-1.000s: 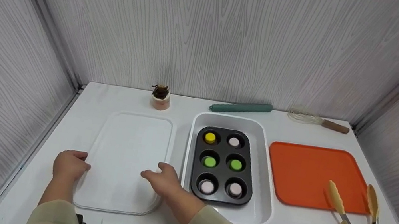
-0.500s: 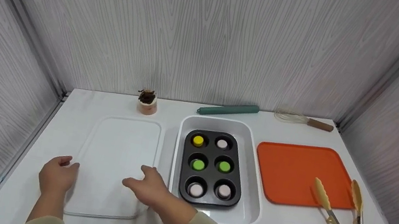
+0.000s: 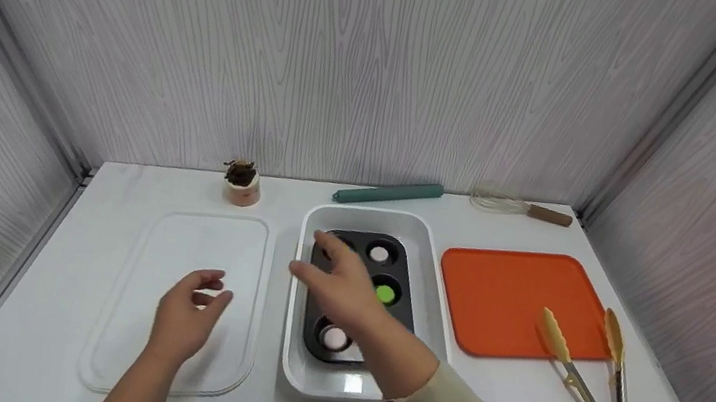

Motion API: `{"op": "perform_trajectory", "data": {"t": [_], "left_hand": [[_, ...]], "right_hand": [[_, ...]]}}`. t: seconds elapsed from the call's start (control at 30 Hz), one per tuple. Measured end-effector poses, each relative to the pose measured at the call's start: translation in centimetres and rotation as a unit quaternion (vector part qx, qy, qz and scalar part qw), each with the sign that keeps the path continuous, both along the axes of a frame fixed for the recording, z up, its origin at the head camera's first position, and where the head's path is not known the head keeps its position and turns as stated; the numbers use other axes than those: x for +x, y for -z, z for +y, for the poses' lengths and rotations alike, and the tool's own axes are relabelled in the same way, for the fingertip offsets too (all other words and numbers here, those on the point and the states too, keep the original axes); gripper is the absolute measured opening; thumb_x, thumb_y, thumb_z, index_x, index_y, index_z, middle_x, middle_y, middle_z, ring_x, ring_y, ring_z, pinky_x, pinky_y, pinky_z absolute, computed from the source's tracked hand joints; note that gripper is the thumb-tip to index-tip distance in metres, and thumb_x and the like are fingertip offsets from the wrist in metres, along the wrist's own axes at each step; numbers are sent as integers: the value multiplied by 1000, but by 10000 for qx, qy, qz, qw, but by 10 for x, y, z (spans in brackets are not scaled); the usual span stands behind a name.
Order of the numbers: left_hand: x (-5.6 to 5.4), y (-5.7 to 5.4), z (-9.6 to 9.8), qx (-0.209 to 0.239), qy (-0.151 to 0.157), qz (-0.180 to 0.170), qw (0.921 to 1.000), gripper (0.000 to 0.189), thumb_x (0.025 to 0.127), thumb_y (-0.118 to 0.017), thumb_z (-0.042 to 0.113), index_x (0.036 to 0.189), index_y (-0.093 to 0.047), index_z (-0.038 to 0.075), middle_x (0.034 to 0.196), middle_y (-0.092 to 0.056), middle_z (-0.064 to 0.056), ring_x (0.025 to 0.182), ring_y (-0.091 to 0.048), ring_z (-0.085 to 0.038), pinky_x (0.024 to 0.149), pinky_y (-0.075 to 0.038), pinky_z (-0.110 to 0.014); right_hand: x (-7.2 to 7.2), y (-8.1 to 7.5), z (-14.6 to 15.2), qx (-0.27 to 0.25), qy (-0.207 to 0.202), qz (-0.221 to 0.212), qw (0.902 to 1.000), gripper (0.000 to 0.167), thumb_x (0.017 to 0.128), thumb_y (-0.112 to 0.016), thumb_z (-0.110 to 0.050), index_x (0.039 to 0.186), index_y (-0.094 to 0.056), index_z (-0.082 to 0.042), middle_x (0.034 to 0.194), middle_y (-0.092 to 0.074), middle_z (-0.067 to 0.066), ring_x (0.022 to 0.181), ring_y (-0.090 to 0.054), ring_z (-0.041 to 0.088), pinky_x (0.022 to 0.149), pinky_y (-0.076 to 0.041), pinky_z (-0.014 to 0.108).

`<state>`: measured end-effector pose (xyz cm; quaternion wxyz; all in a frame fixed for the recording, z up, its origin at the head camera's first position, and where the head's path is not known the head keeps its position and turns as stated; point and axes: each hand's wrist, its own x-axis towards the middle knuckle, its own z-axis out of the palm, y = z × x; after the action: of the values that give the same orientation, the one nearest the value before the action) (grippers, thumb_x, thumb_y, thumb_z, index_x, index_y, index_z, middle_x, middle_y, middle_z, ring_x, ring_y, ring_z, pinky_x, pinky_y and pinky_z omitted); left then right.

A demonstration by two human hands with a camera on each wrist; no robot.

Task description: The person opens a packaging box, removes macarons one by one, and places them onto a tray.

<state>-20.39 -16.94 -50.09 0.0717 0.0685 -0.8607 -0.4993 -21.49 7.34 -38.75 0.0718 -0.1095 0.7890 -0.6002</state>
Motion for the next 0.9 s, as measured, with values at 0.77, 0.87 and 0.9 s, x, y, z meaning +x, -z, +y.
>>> {"op": "perform_trajectory", "data": {"t": [0.77,0.87,0.9], "left_hand": [[7,33,83,1654,1327,-760,9743,74,86,-84,-2,153,-54,4,110,-60,-20,84,-60,-21,69,-54,-29],[7,34,83,1786,1299,-841,9717,74,86,-83,-2,154,-53,5,106,-60,-19,82,-57,-21,65,-52,-27],[7,34,83,1823,1296,-842,9710,75,87,-83,-2,155,-52,5,105,-60,-18,82,-57,-20,64,-51,-27]], "right_hand": [[-2,46,288,1615,2864,226,9441,105,102,-70,-45,166,-4,7,171,-9,32,158,-12,48,125,-16,62],[11,66,324,2058,3280,283,9216,115,97,-77,-46,166,-2,8,169,-8,35,156,-13,53,122,-18,66],[15,73,334,2178,3391,226,9149,119,95,-79,-47,165,-1,9,169,-7,36,155,-12,54,122,-18,67]]}}
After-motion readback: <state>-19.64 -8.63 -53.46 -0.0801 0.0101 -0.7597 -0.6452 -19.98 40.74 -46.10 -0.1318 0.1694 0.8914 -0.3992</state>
